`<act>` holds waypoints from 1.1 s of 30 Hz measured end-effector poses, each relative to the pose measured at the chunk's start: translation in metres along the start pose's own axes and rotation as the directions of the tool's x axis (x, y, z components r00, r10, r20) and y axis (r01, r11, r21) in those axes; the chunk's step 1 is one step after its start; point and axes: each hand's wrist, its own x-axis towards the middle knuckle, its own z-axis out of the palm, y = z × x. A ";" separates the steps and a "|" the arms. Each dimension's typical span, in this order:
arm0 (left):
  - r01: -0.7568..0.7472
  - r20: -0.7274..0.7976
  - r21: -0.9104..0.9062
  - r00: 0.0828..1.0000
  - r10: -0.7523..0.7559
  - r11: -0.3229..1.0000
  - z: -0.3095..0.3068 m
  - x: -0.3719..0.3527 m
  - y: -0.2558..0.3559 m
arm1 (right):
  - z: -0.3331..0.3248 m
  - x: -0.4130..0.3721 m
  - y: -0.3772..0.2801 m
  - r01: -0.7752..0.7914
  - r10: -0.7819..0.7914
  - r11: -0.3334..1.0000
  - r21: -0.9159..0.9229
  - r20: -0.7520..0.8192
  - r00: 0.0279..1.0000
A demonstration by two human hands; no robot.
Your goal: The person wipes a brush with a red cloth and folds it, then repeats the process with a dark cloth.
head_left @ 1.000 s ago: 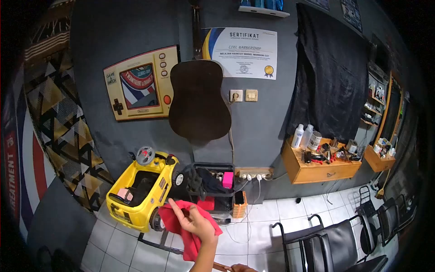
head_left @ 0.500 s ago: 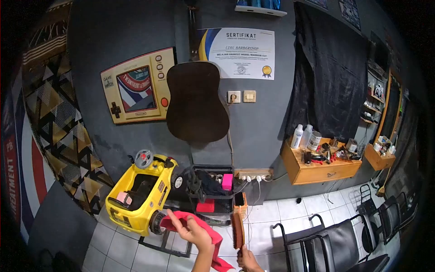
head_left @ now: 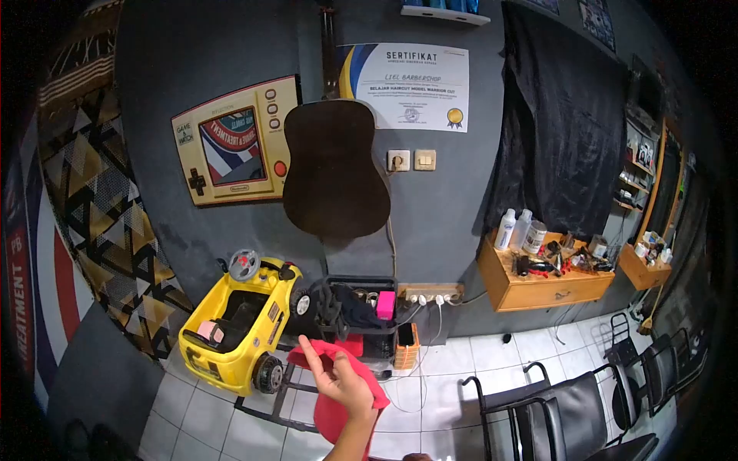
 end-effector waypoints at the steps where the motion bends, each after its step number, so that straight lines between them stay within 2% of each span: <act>1: 0.016 0.002 0.002 1.000 -0.016 1.000 -0.006 0.001 -0.001 | 0.022 -0.002 0.030 -0.016 0.016 1.000 -0.021 -0.004 1.000; 3: 0.032 0.024 0.074 0.999 -0.034 0.997 -0.017 0.001 -0.001 | 0.062 -0.006 0.084 0.030 -0.028 1.000 0.009 -0.166 0.986; 4: 0.032 0.039 0.099 0.999 -0.036 0.995 -0.026 0.000 -0.004 | 0.052 -0.018 0.078 0.161 -0.148 0.987 0.007 -0.359 0.922; 5: 0.035 0.053 0.126 0.998 -0.042 0.991 -0.036 -0.003 -0.008 | 0.036 -0.015 0.074 -0.027 0.079 0.976 0.218 -0.236 0.968; 6: 0.041 0.063 0.121 0.997 -0.049 0.992 -0.044 -0.007 -0.014 | -0.041 -0.039 0.002 -0.260 0.318 0.879 0.400 -0.086 0.944; 7: 0.005 0.082 0.181 0.996 -0.020 0.983 -0.051 -0.011 -0.022 | -0.121 -0.063 -0.071 -0.474 0.517 0.724 0.501 0.060 0.854; 8: -0.031 0.103 0.241 0.995 0.007 0.970 -0.057 -0.015 -0.031 | -0.150 -0.072 -0.096 -0.314 0.407 0.621 0.718 0.047 0.912; 9: -0.070 0.127 0.299 0.991 0.034 0.952 -0.061 -0.017 -0.035 | -0.180 -0.081 -0.122 -0.165 0.291 0.439 0.883 0.034 0.956; 11: -0.158 0.250 0.389 0.966 0.061 0.908 -0.052 -0.026 -0.026 | -0.203 -0.084 -0.151 0.053 0.018 0.111 0.992 -0.055 0.998; 13: -0.146 0.422 0.473 0.903 -0.077 0.869 -0.051 -0.034 -0.022 | -0.225 -0.094 -0.184 0.121 -0.076 0.074 0.990 -0.116 0.990; 14: -0.178 0.469 0.424 0.882 -0.047 0.888 -0.047 -0.037 -0.023 | -0.240 -0.103 -0.194 0.089 -0.110 0.166 0.982 -0.072 0.991; 15: -0.134 0.495 0.410 0.864 -0.096 0.902 -0.045 -0.039 -0.020 | -0.244 -0.107 -0.215 0.147 0.072 0.270 0.951 -0.172 0.982; 17: -0.105 0.509 0.431 0.848 -0.145 0.896 -0.042 -0.033 -0.011 | -0.216 -0.079 -0.187 0.283 -0.056 0.405 0.869 -0.285 0.957; 19: -0.075 0.519 0.362 0.844 -0.134 0.929 -0.039 -0.024 -0.009 | -0.193 -0.060 -0.164 0.246 -0.109 0.589 0.770 -0.226 0.968; 20: -0.061 0.516 0.325 0.848 -0.123 0.944 -0.033 -0.021 -0.007 | -0.146 -0.030 -0.122 0.351 -0.199 0.799 0.488 -0.337 0.920; 22: 0.008 0.500 0.241 0.856 -0.131 0.970 -0.024 -0.015 0.001 | -0.051 0.001 -0.043 0.194 -0.166 0.974 0.117 -0.213 0.963; 23: 0.061 0.492 0.189 0.858 -0.149 0.980 -0.020 -0.014 0.005 | -0.006 0.016 -0.005 0.137 -0.149 0.986 -0.091 -0.149 0.977; 25: 0.121 0.478 0.150 0.860 -0.179 0.981 -0.023 -0.012 0.006 | 0.002 -0.008 0.016 0.087 -0.048 0.971 -0.224 0.174 0.984; 26: 0.150 0.483 0.160 0.850 -0.210 0.976 -0.028 -0.013 0.004 | 0.002 -0.012 0.025 -0.120 0.122 0.992 -0.026 0.288 0.950; 27: 0.173 0.493 0.169 0.838 -0.235 0.970 -0.034 -0.013 0.003 | 0.002 -0.018 0.032 -0.118 0.131 0.991 -0.068 0.241 0.962; 29: 0.126 0.479 0.200 0.853 -0.209 0.972 -0.044 -0.011 -0.007 | 0.002 -0.032 0.036 -0.123 0.144 0.981 -0.149 0.146 0.979; 30: 0.105 0.471 0.216 0.860 -0.198 0.971 -0.050 -0.011 -0.010 | -0.001 -0.026 0.037 -0.473 0.462 0.870 0.141 0.105 0.881; 32: 0.108 0.459 0.284 0.857 -0.234 0.953 -0.058 -0.009 -0.013 | -0.014 -0.024 0.036 -0.518 0.573 0.715 0.471 0.030 0.819; 33: 0.104 0.458 0.309 0.855 -0.243 0.945 -0.062 -0.009 -0.016 | -0.063 -0.043 -0.013 -0.406 0.626 0.431 0.806 0.057 0.778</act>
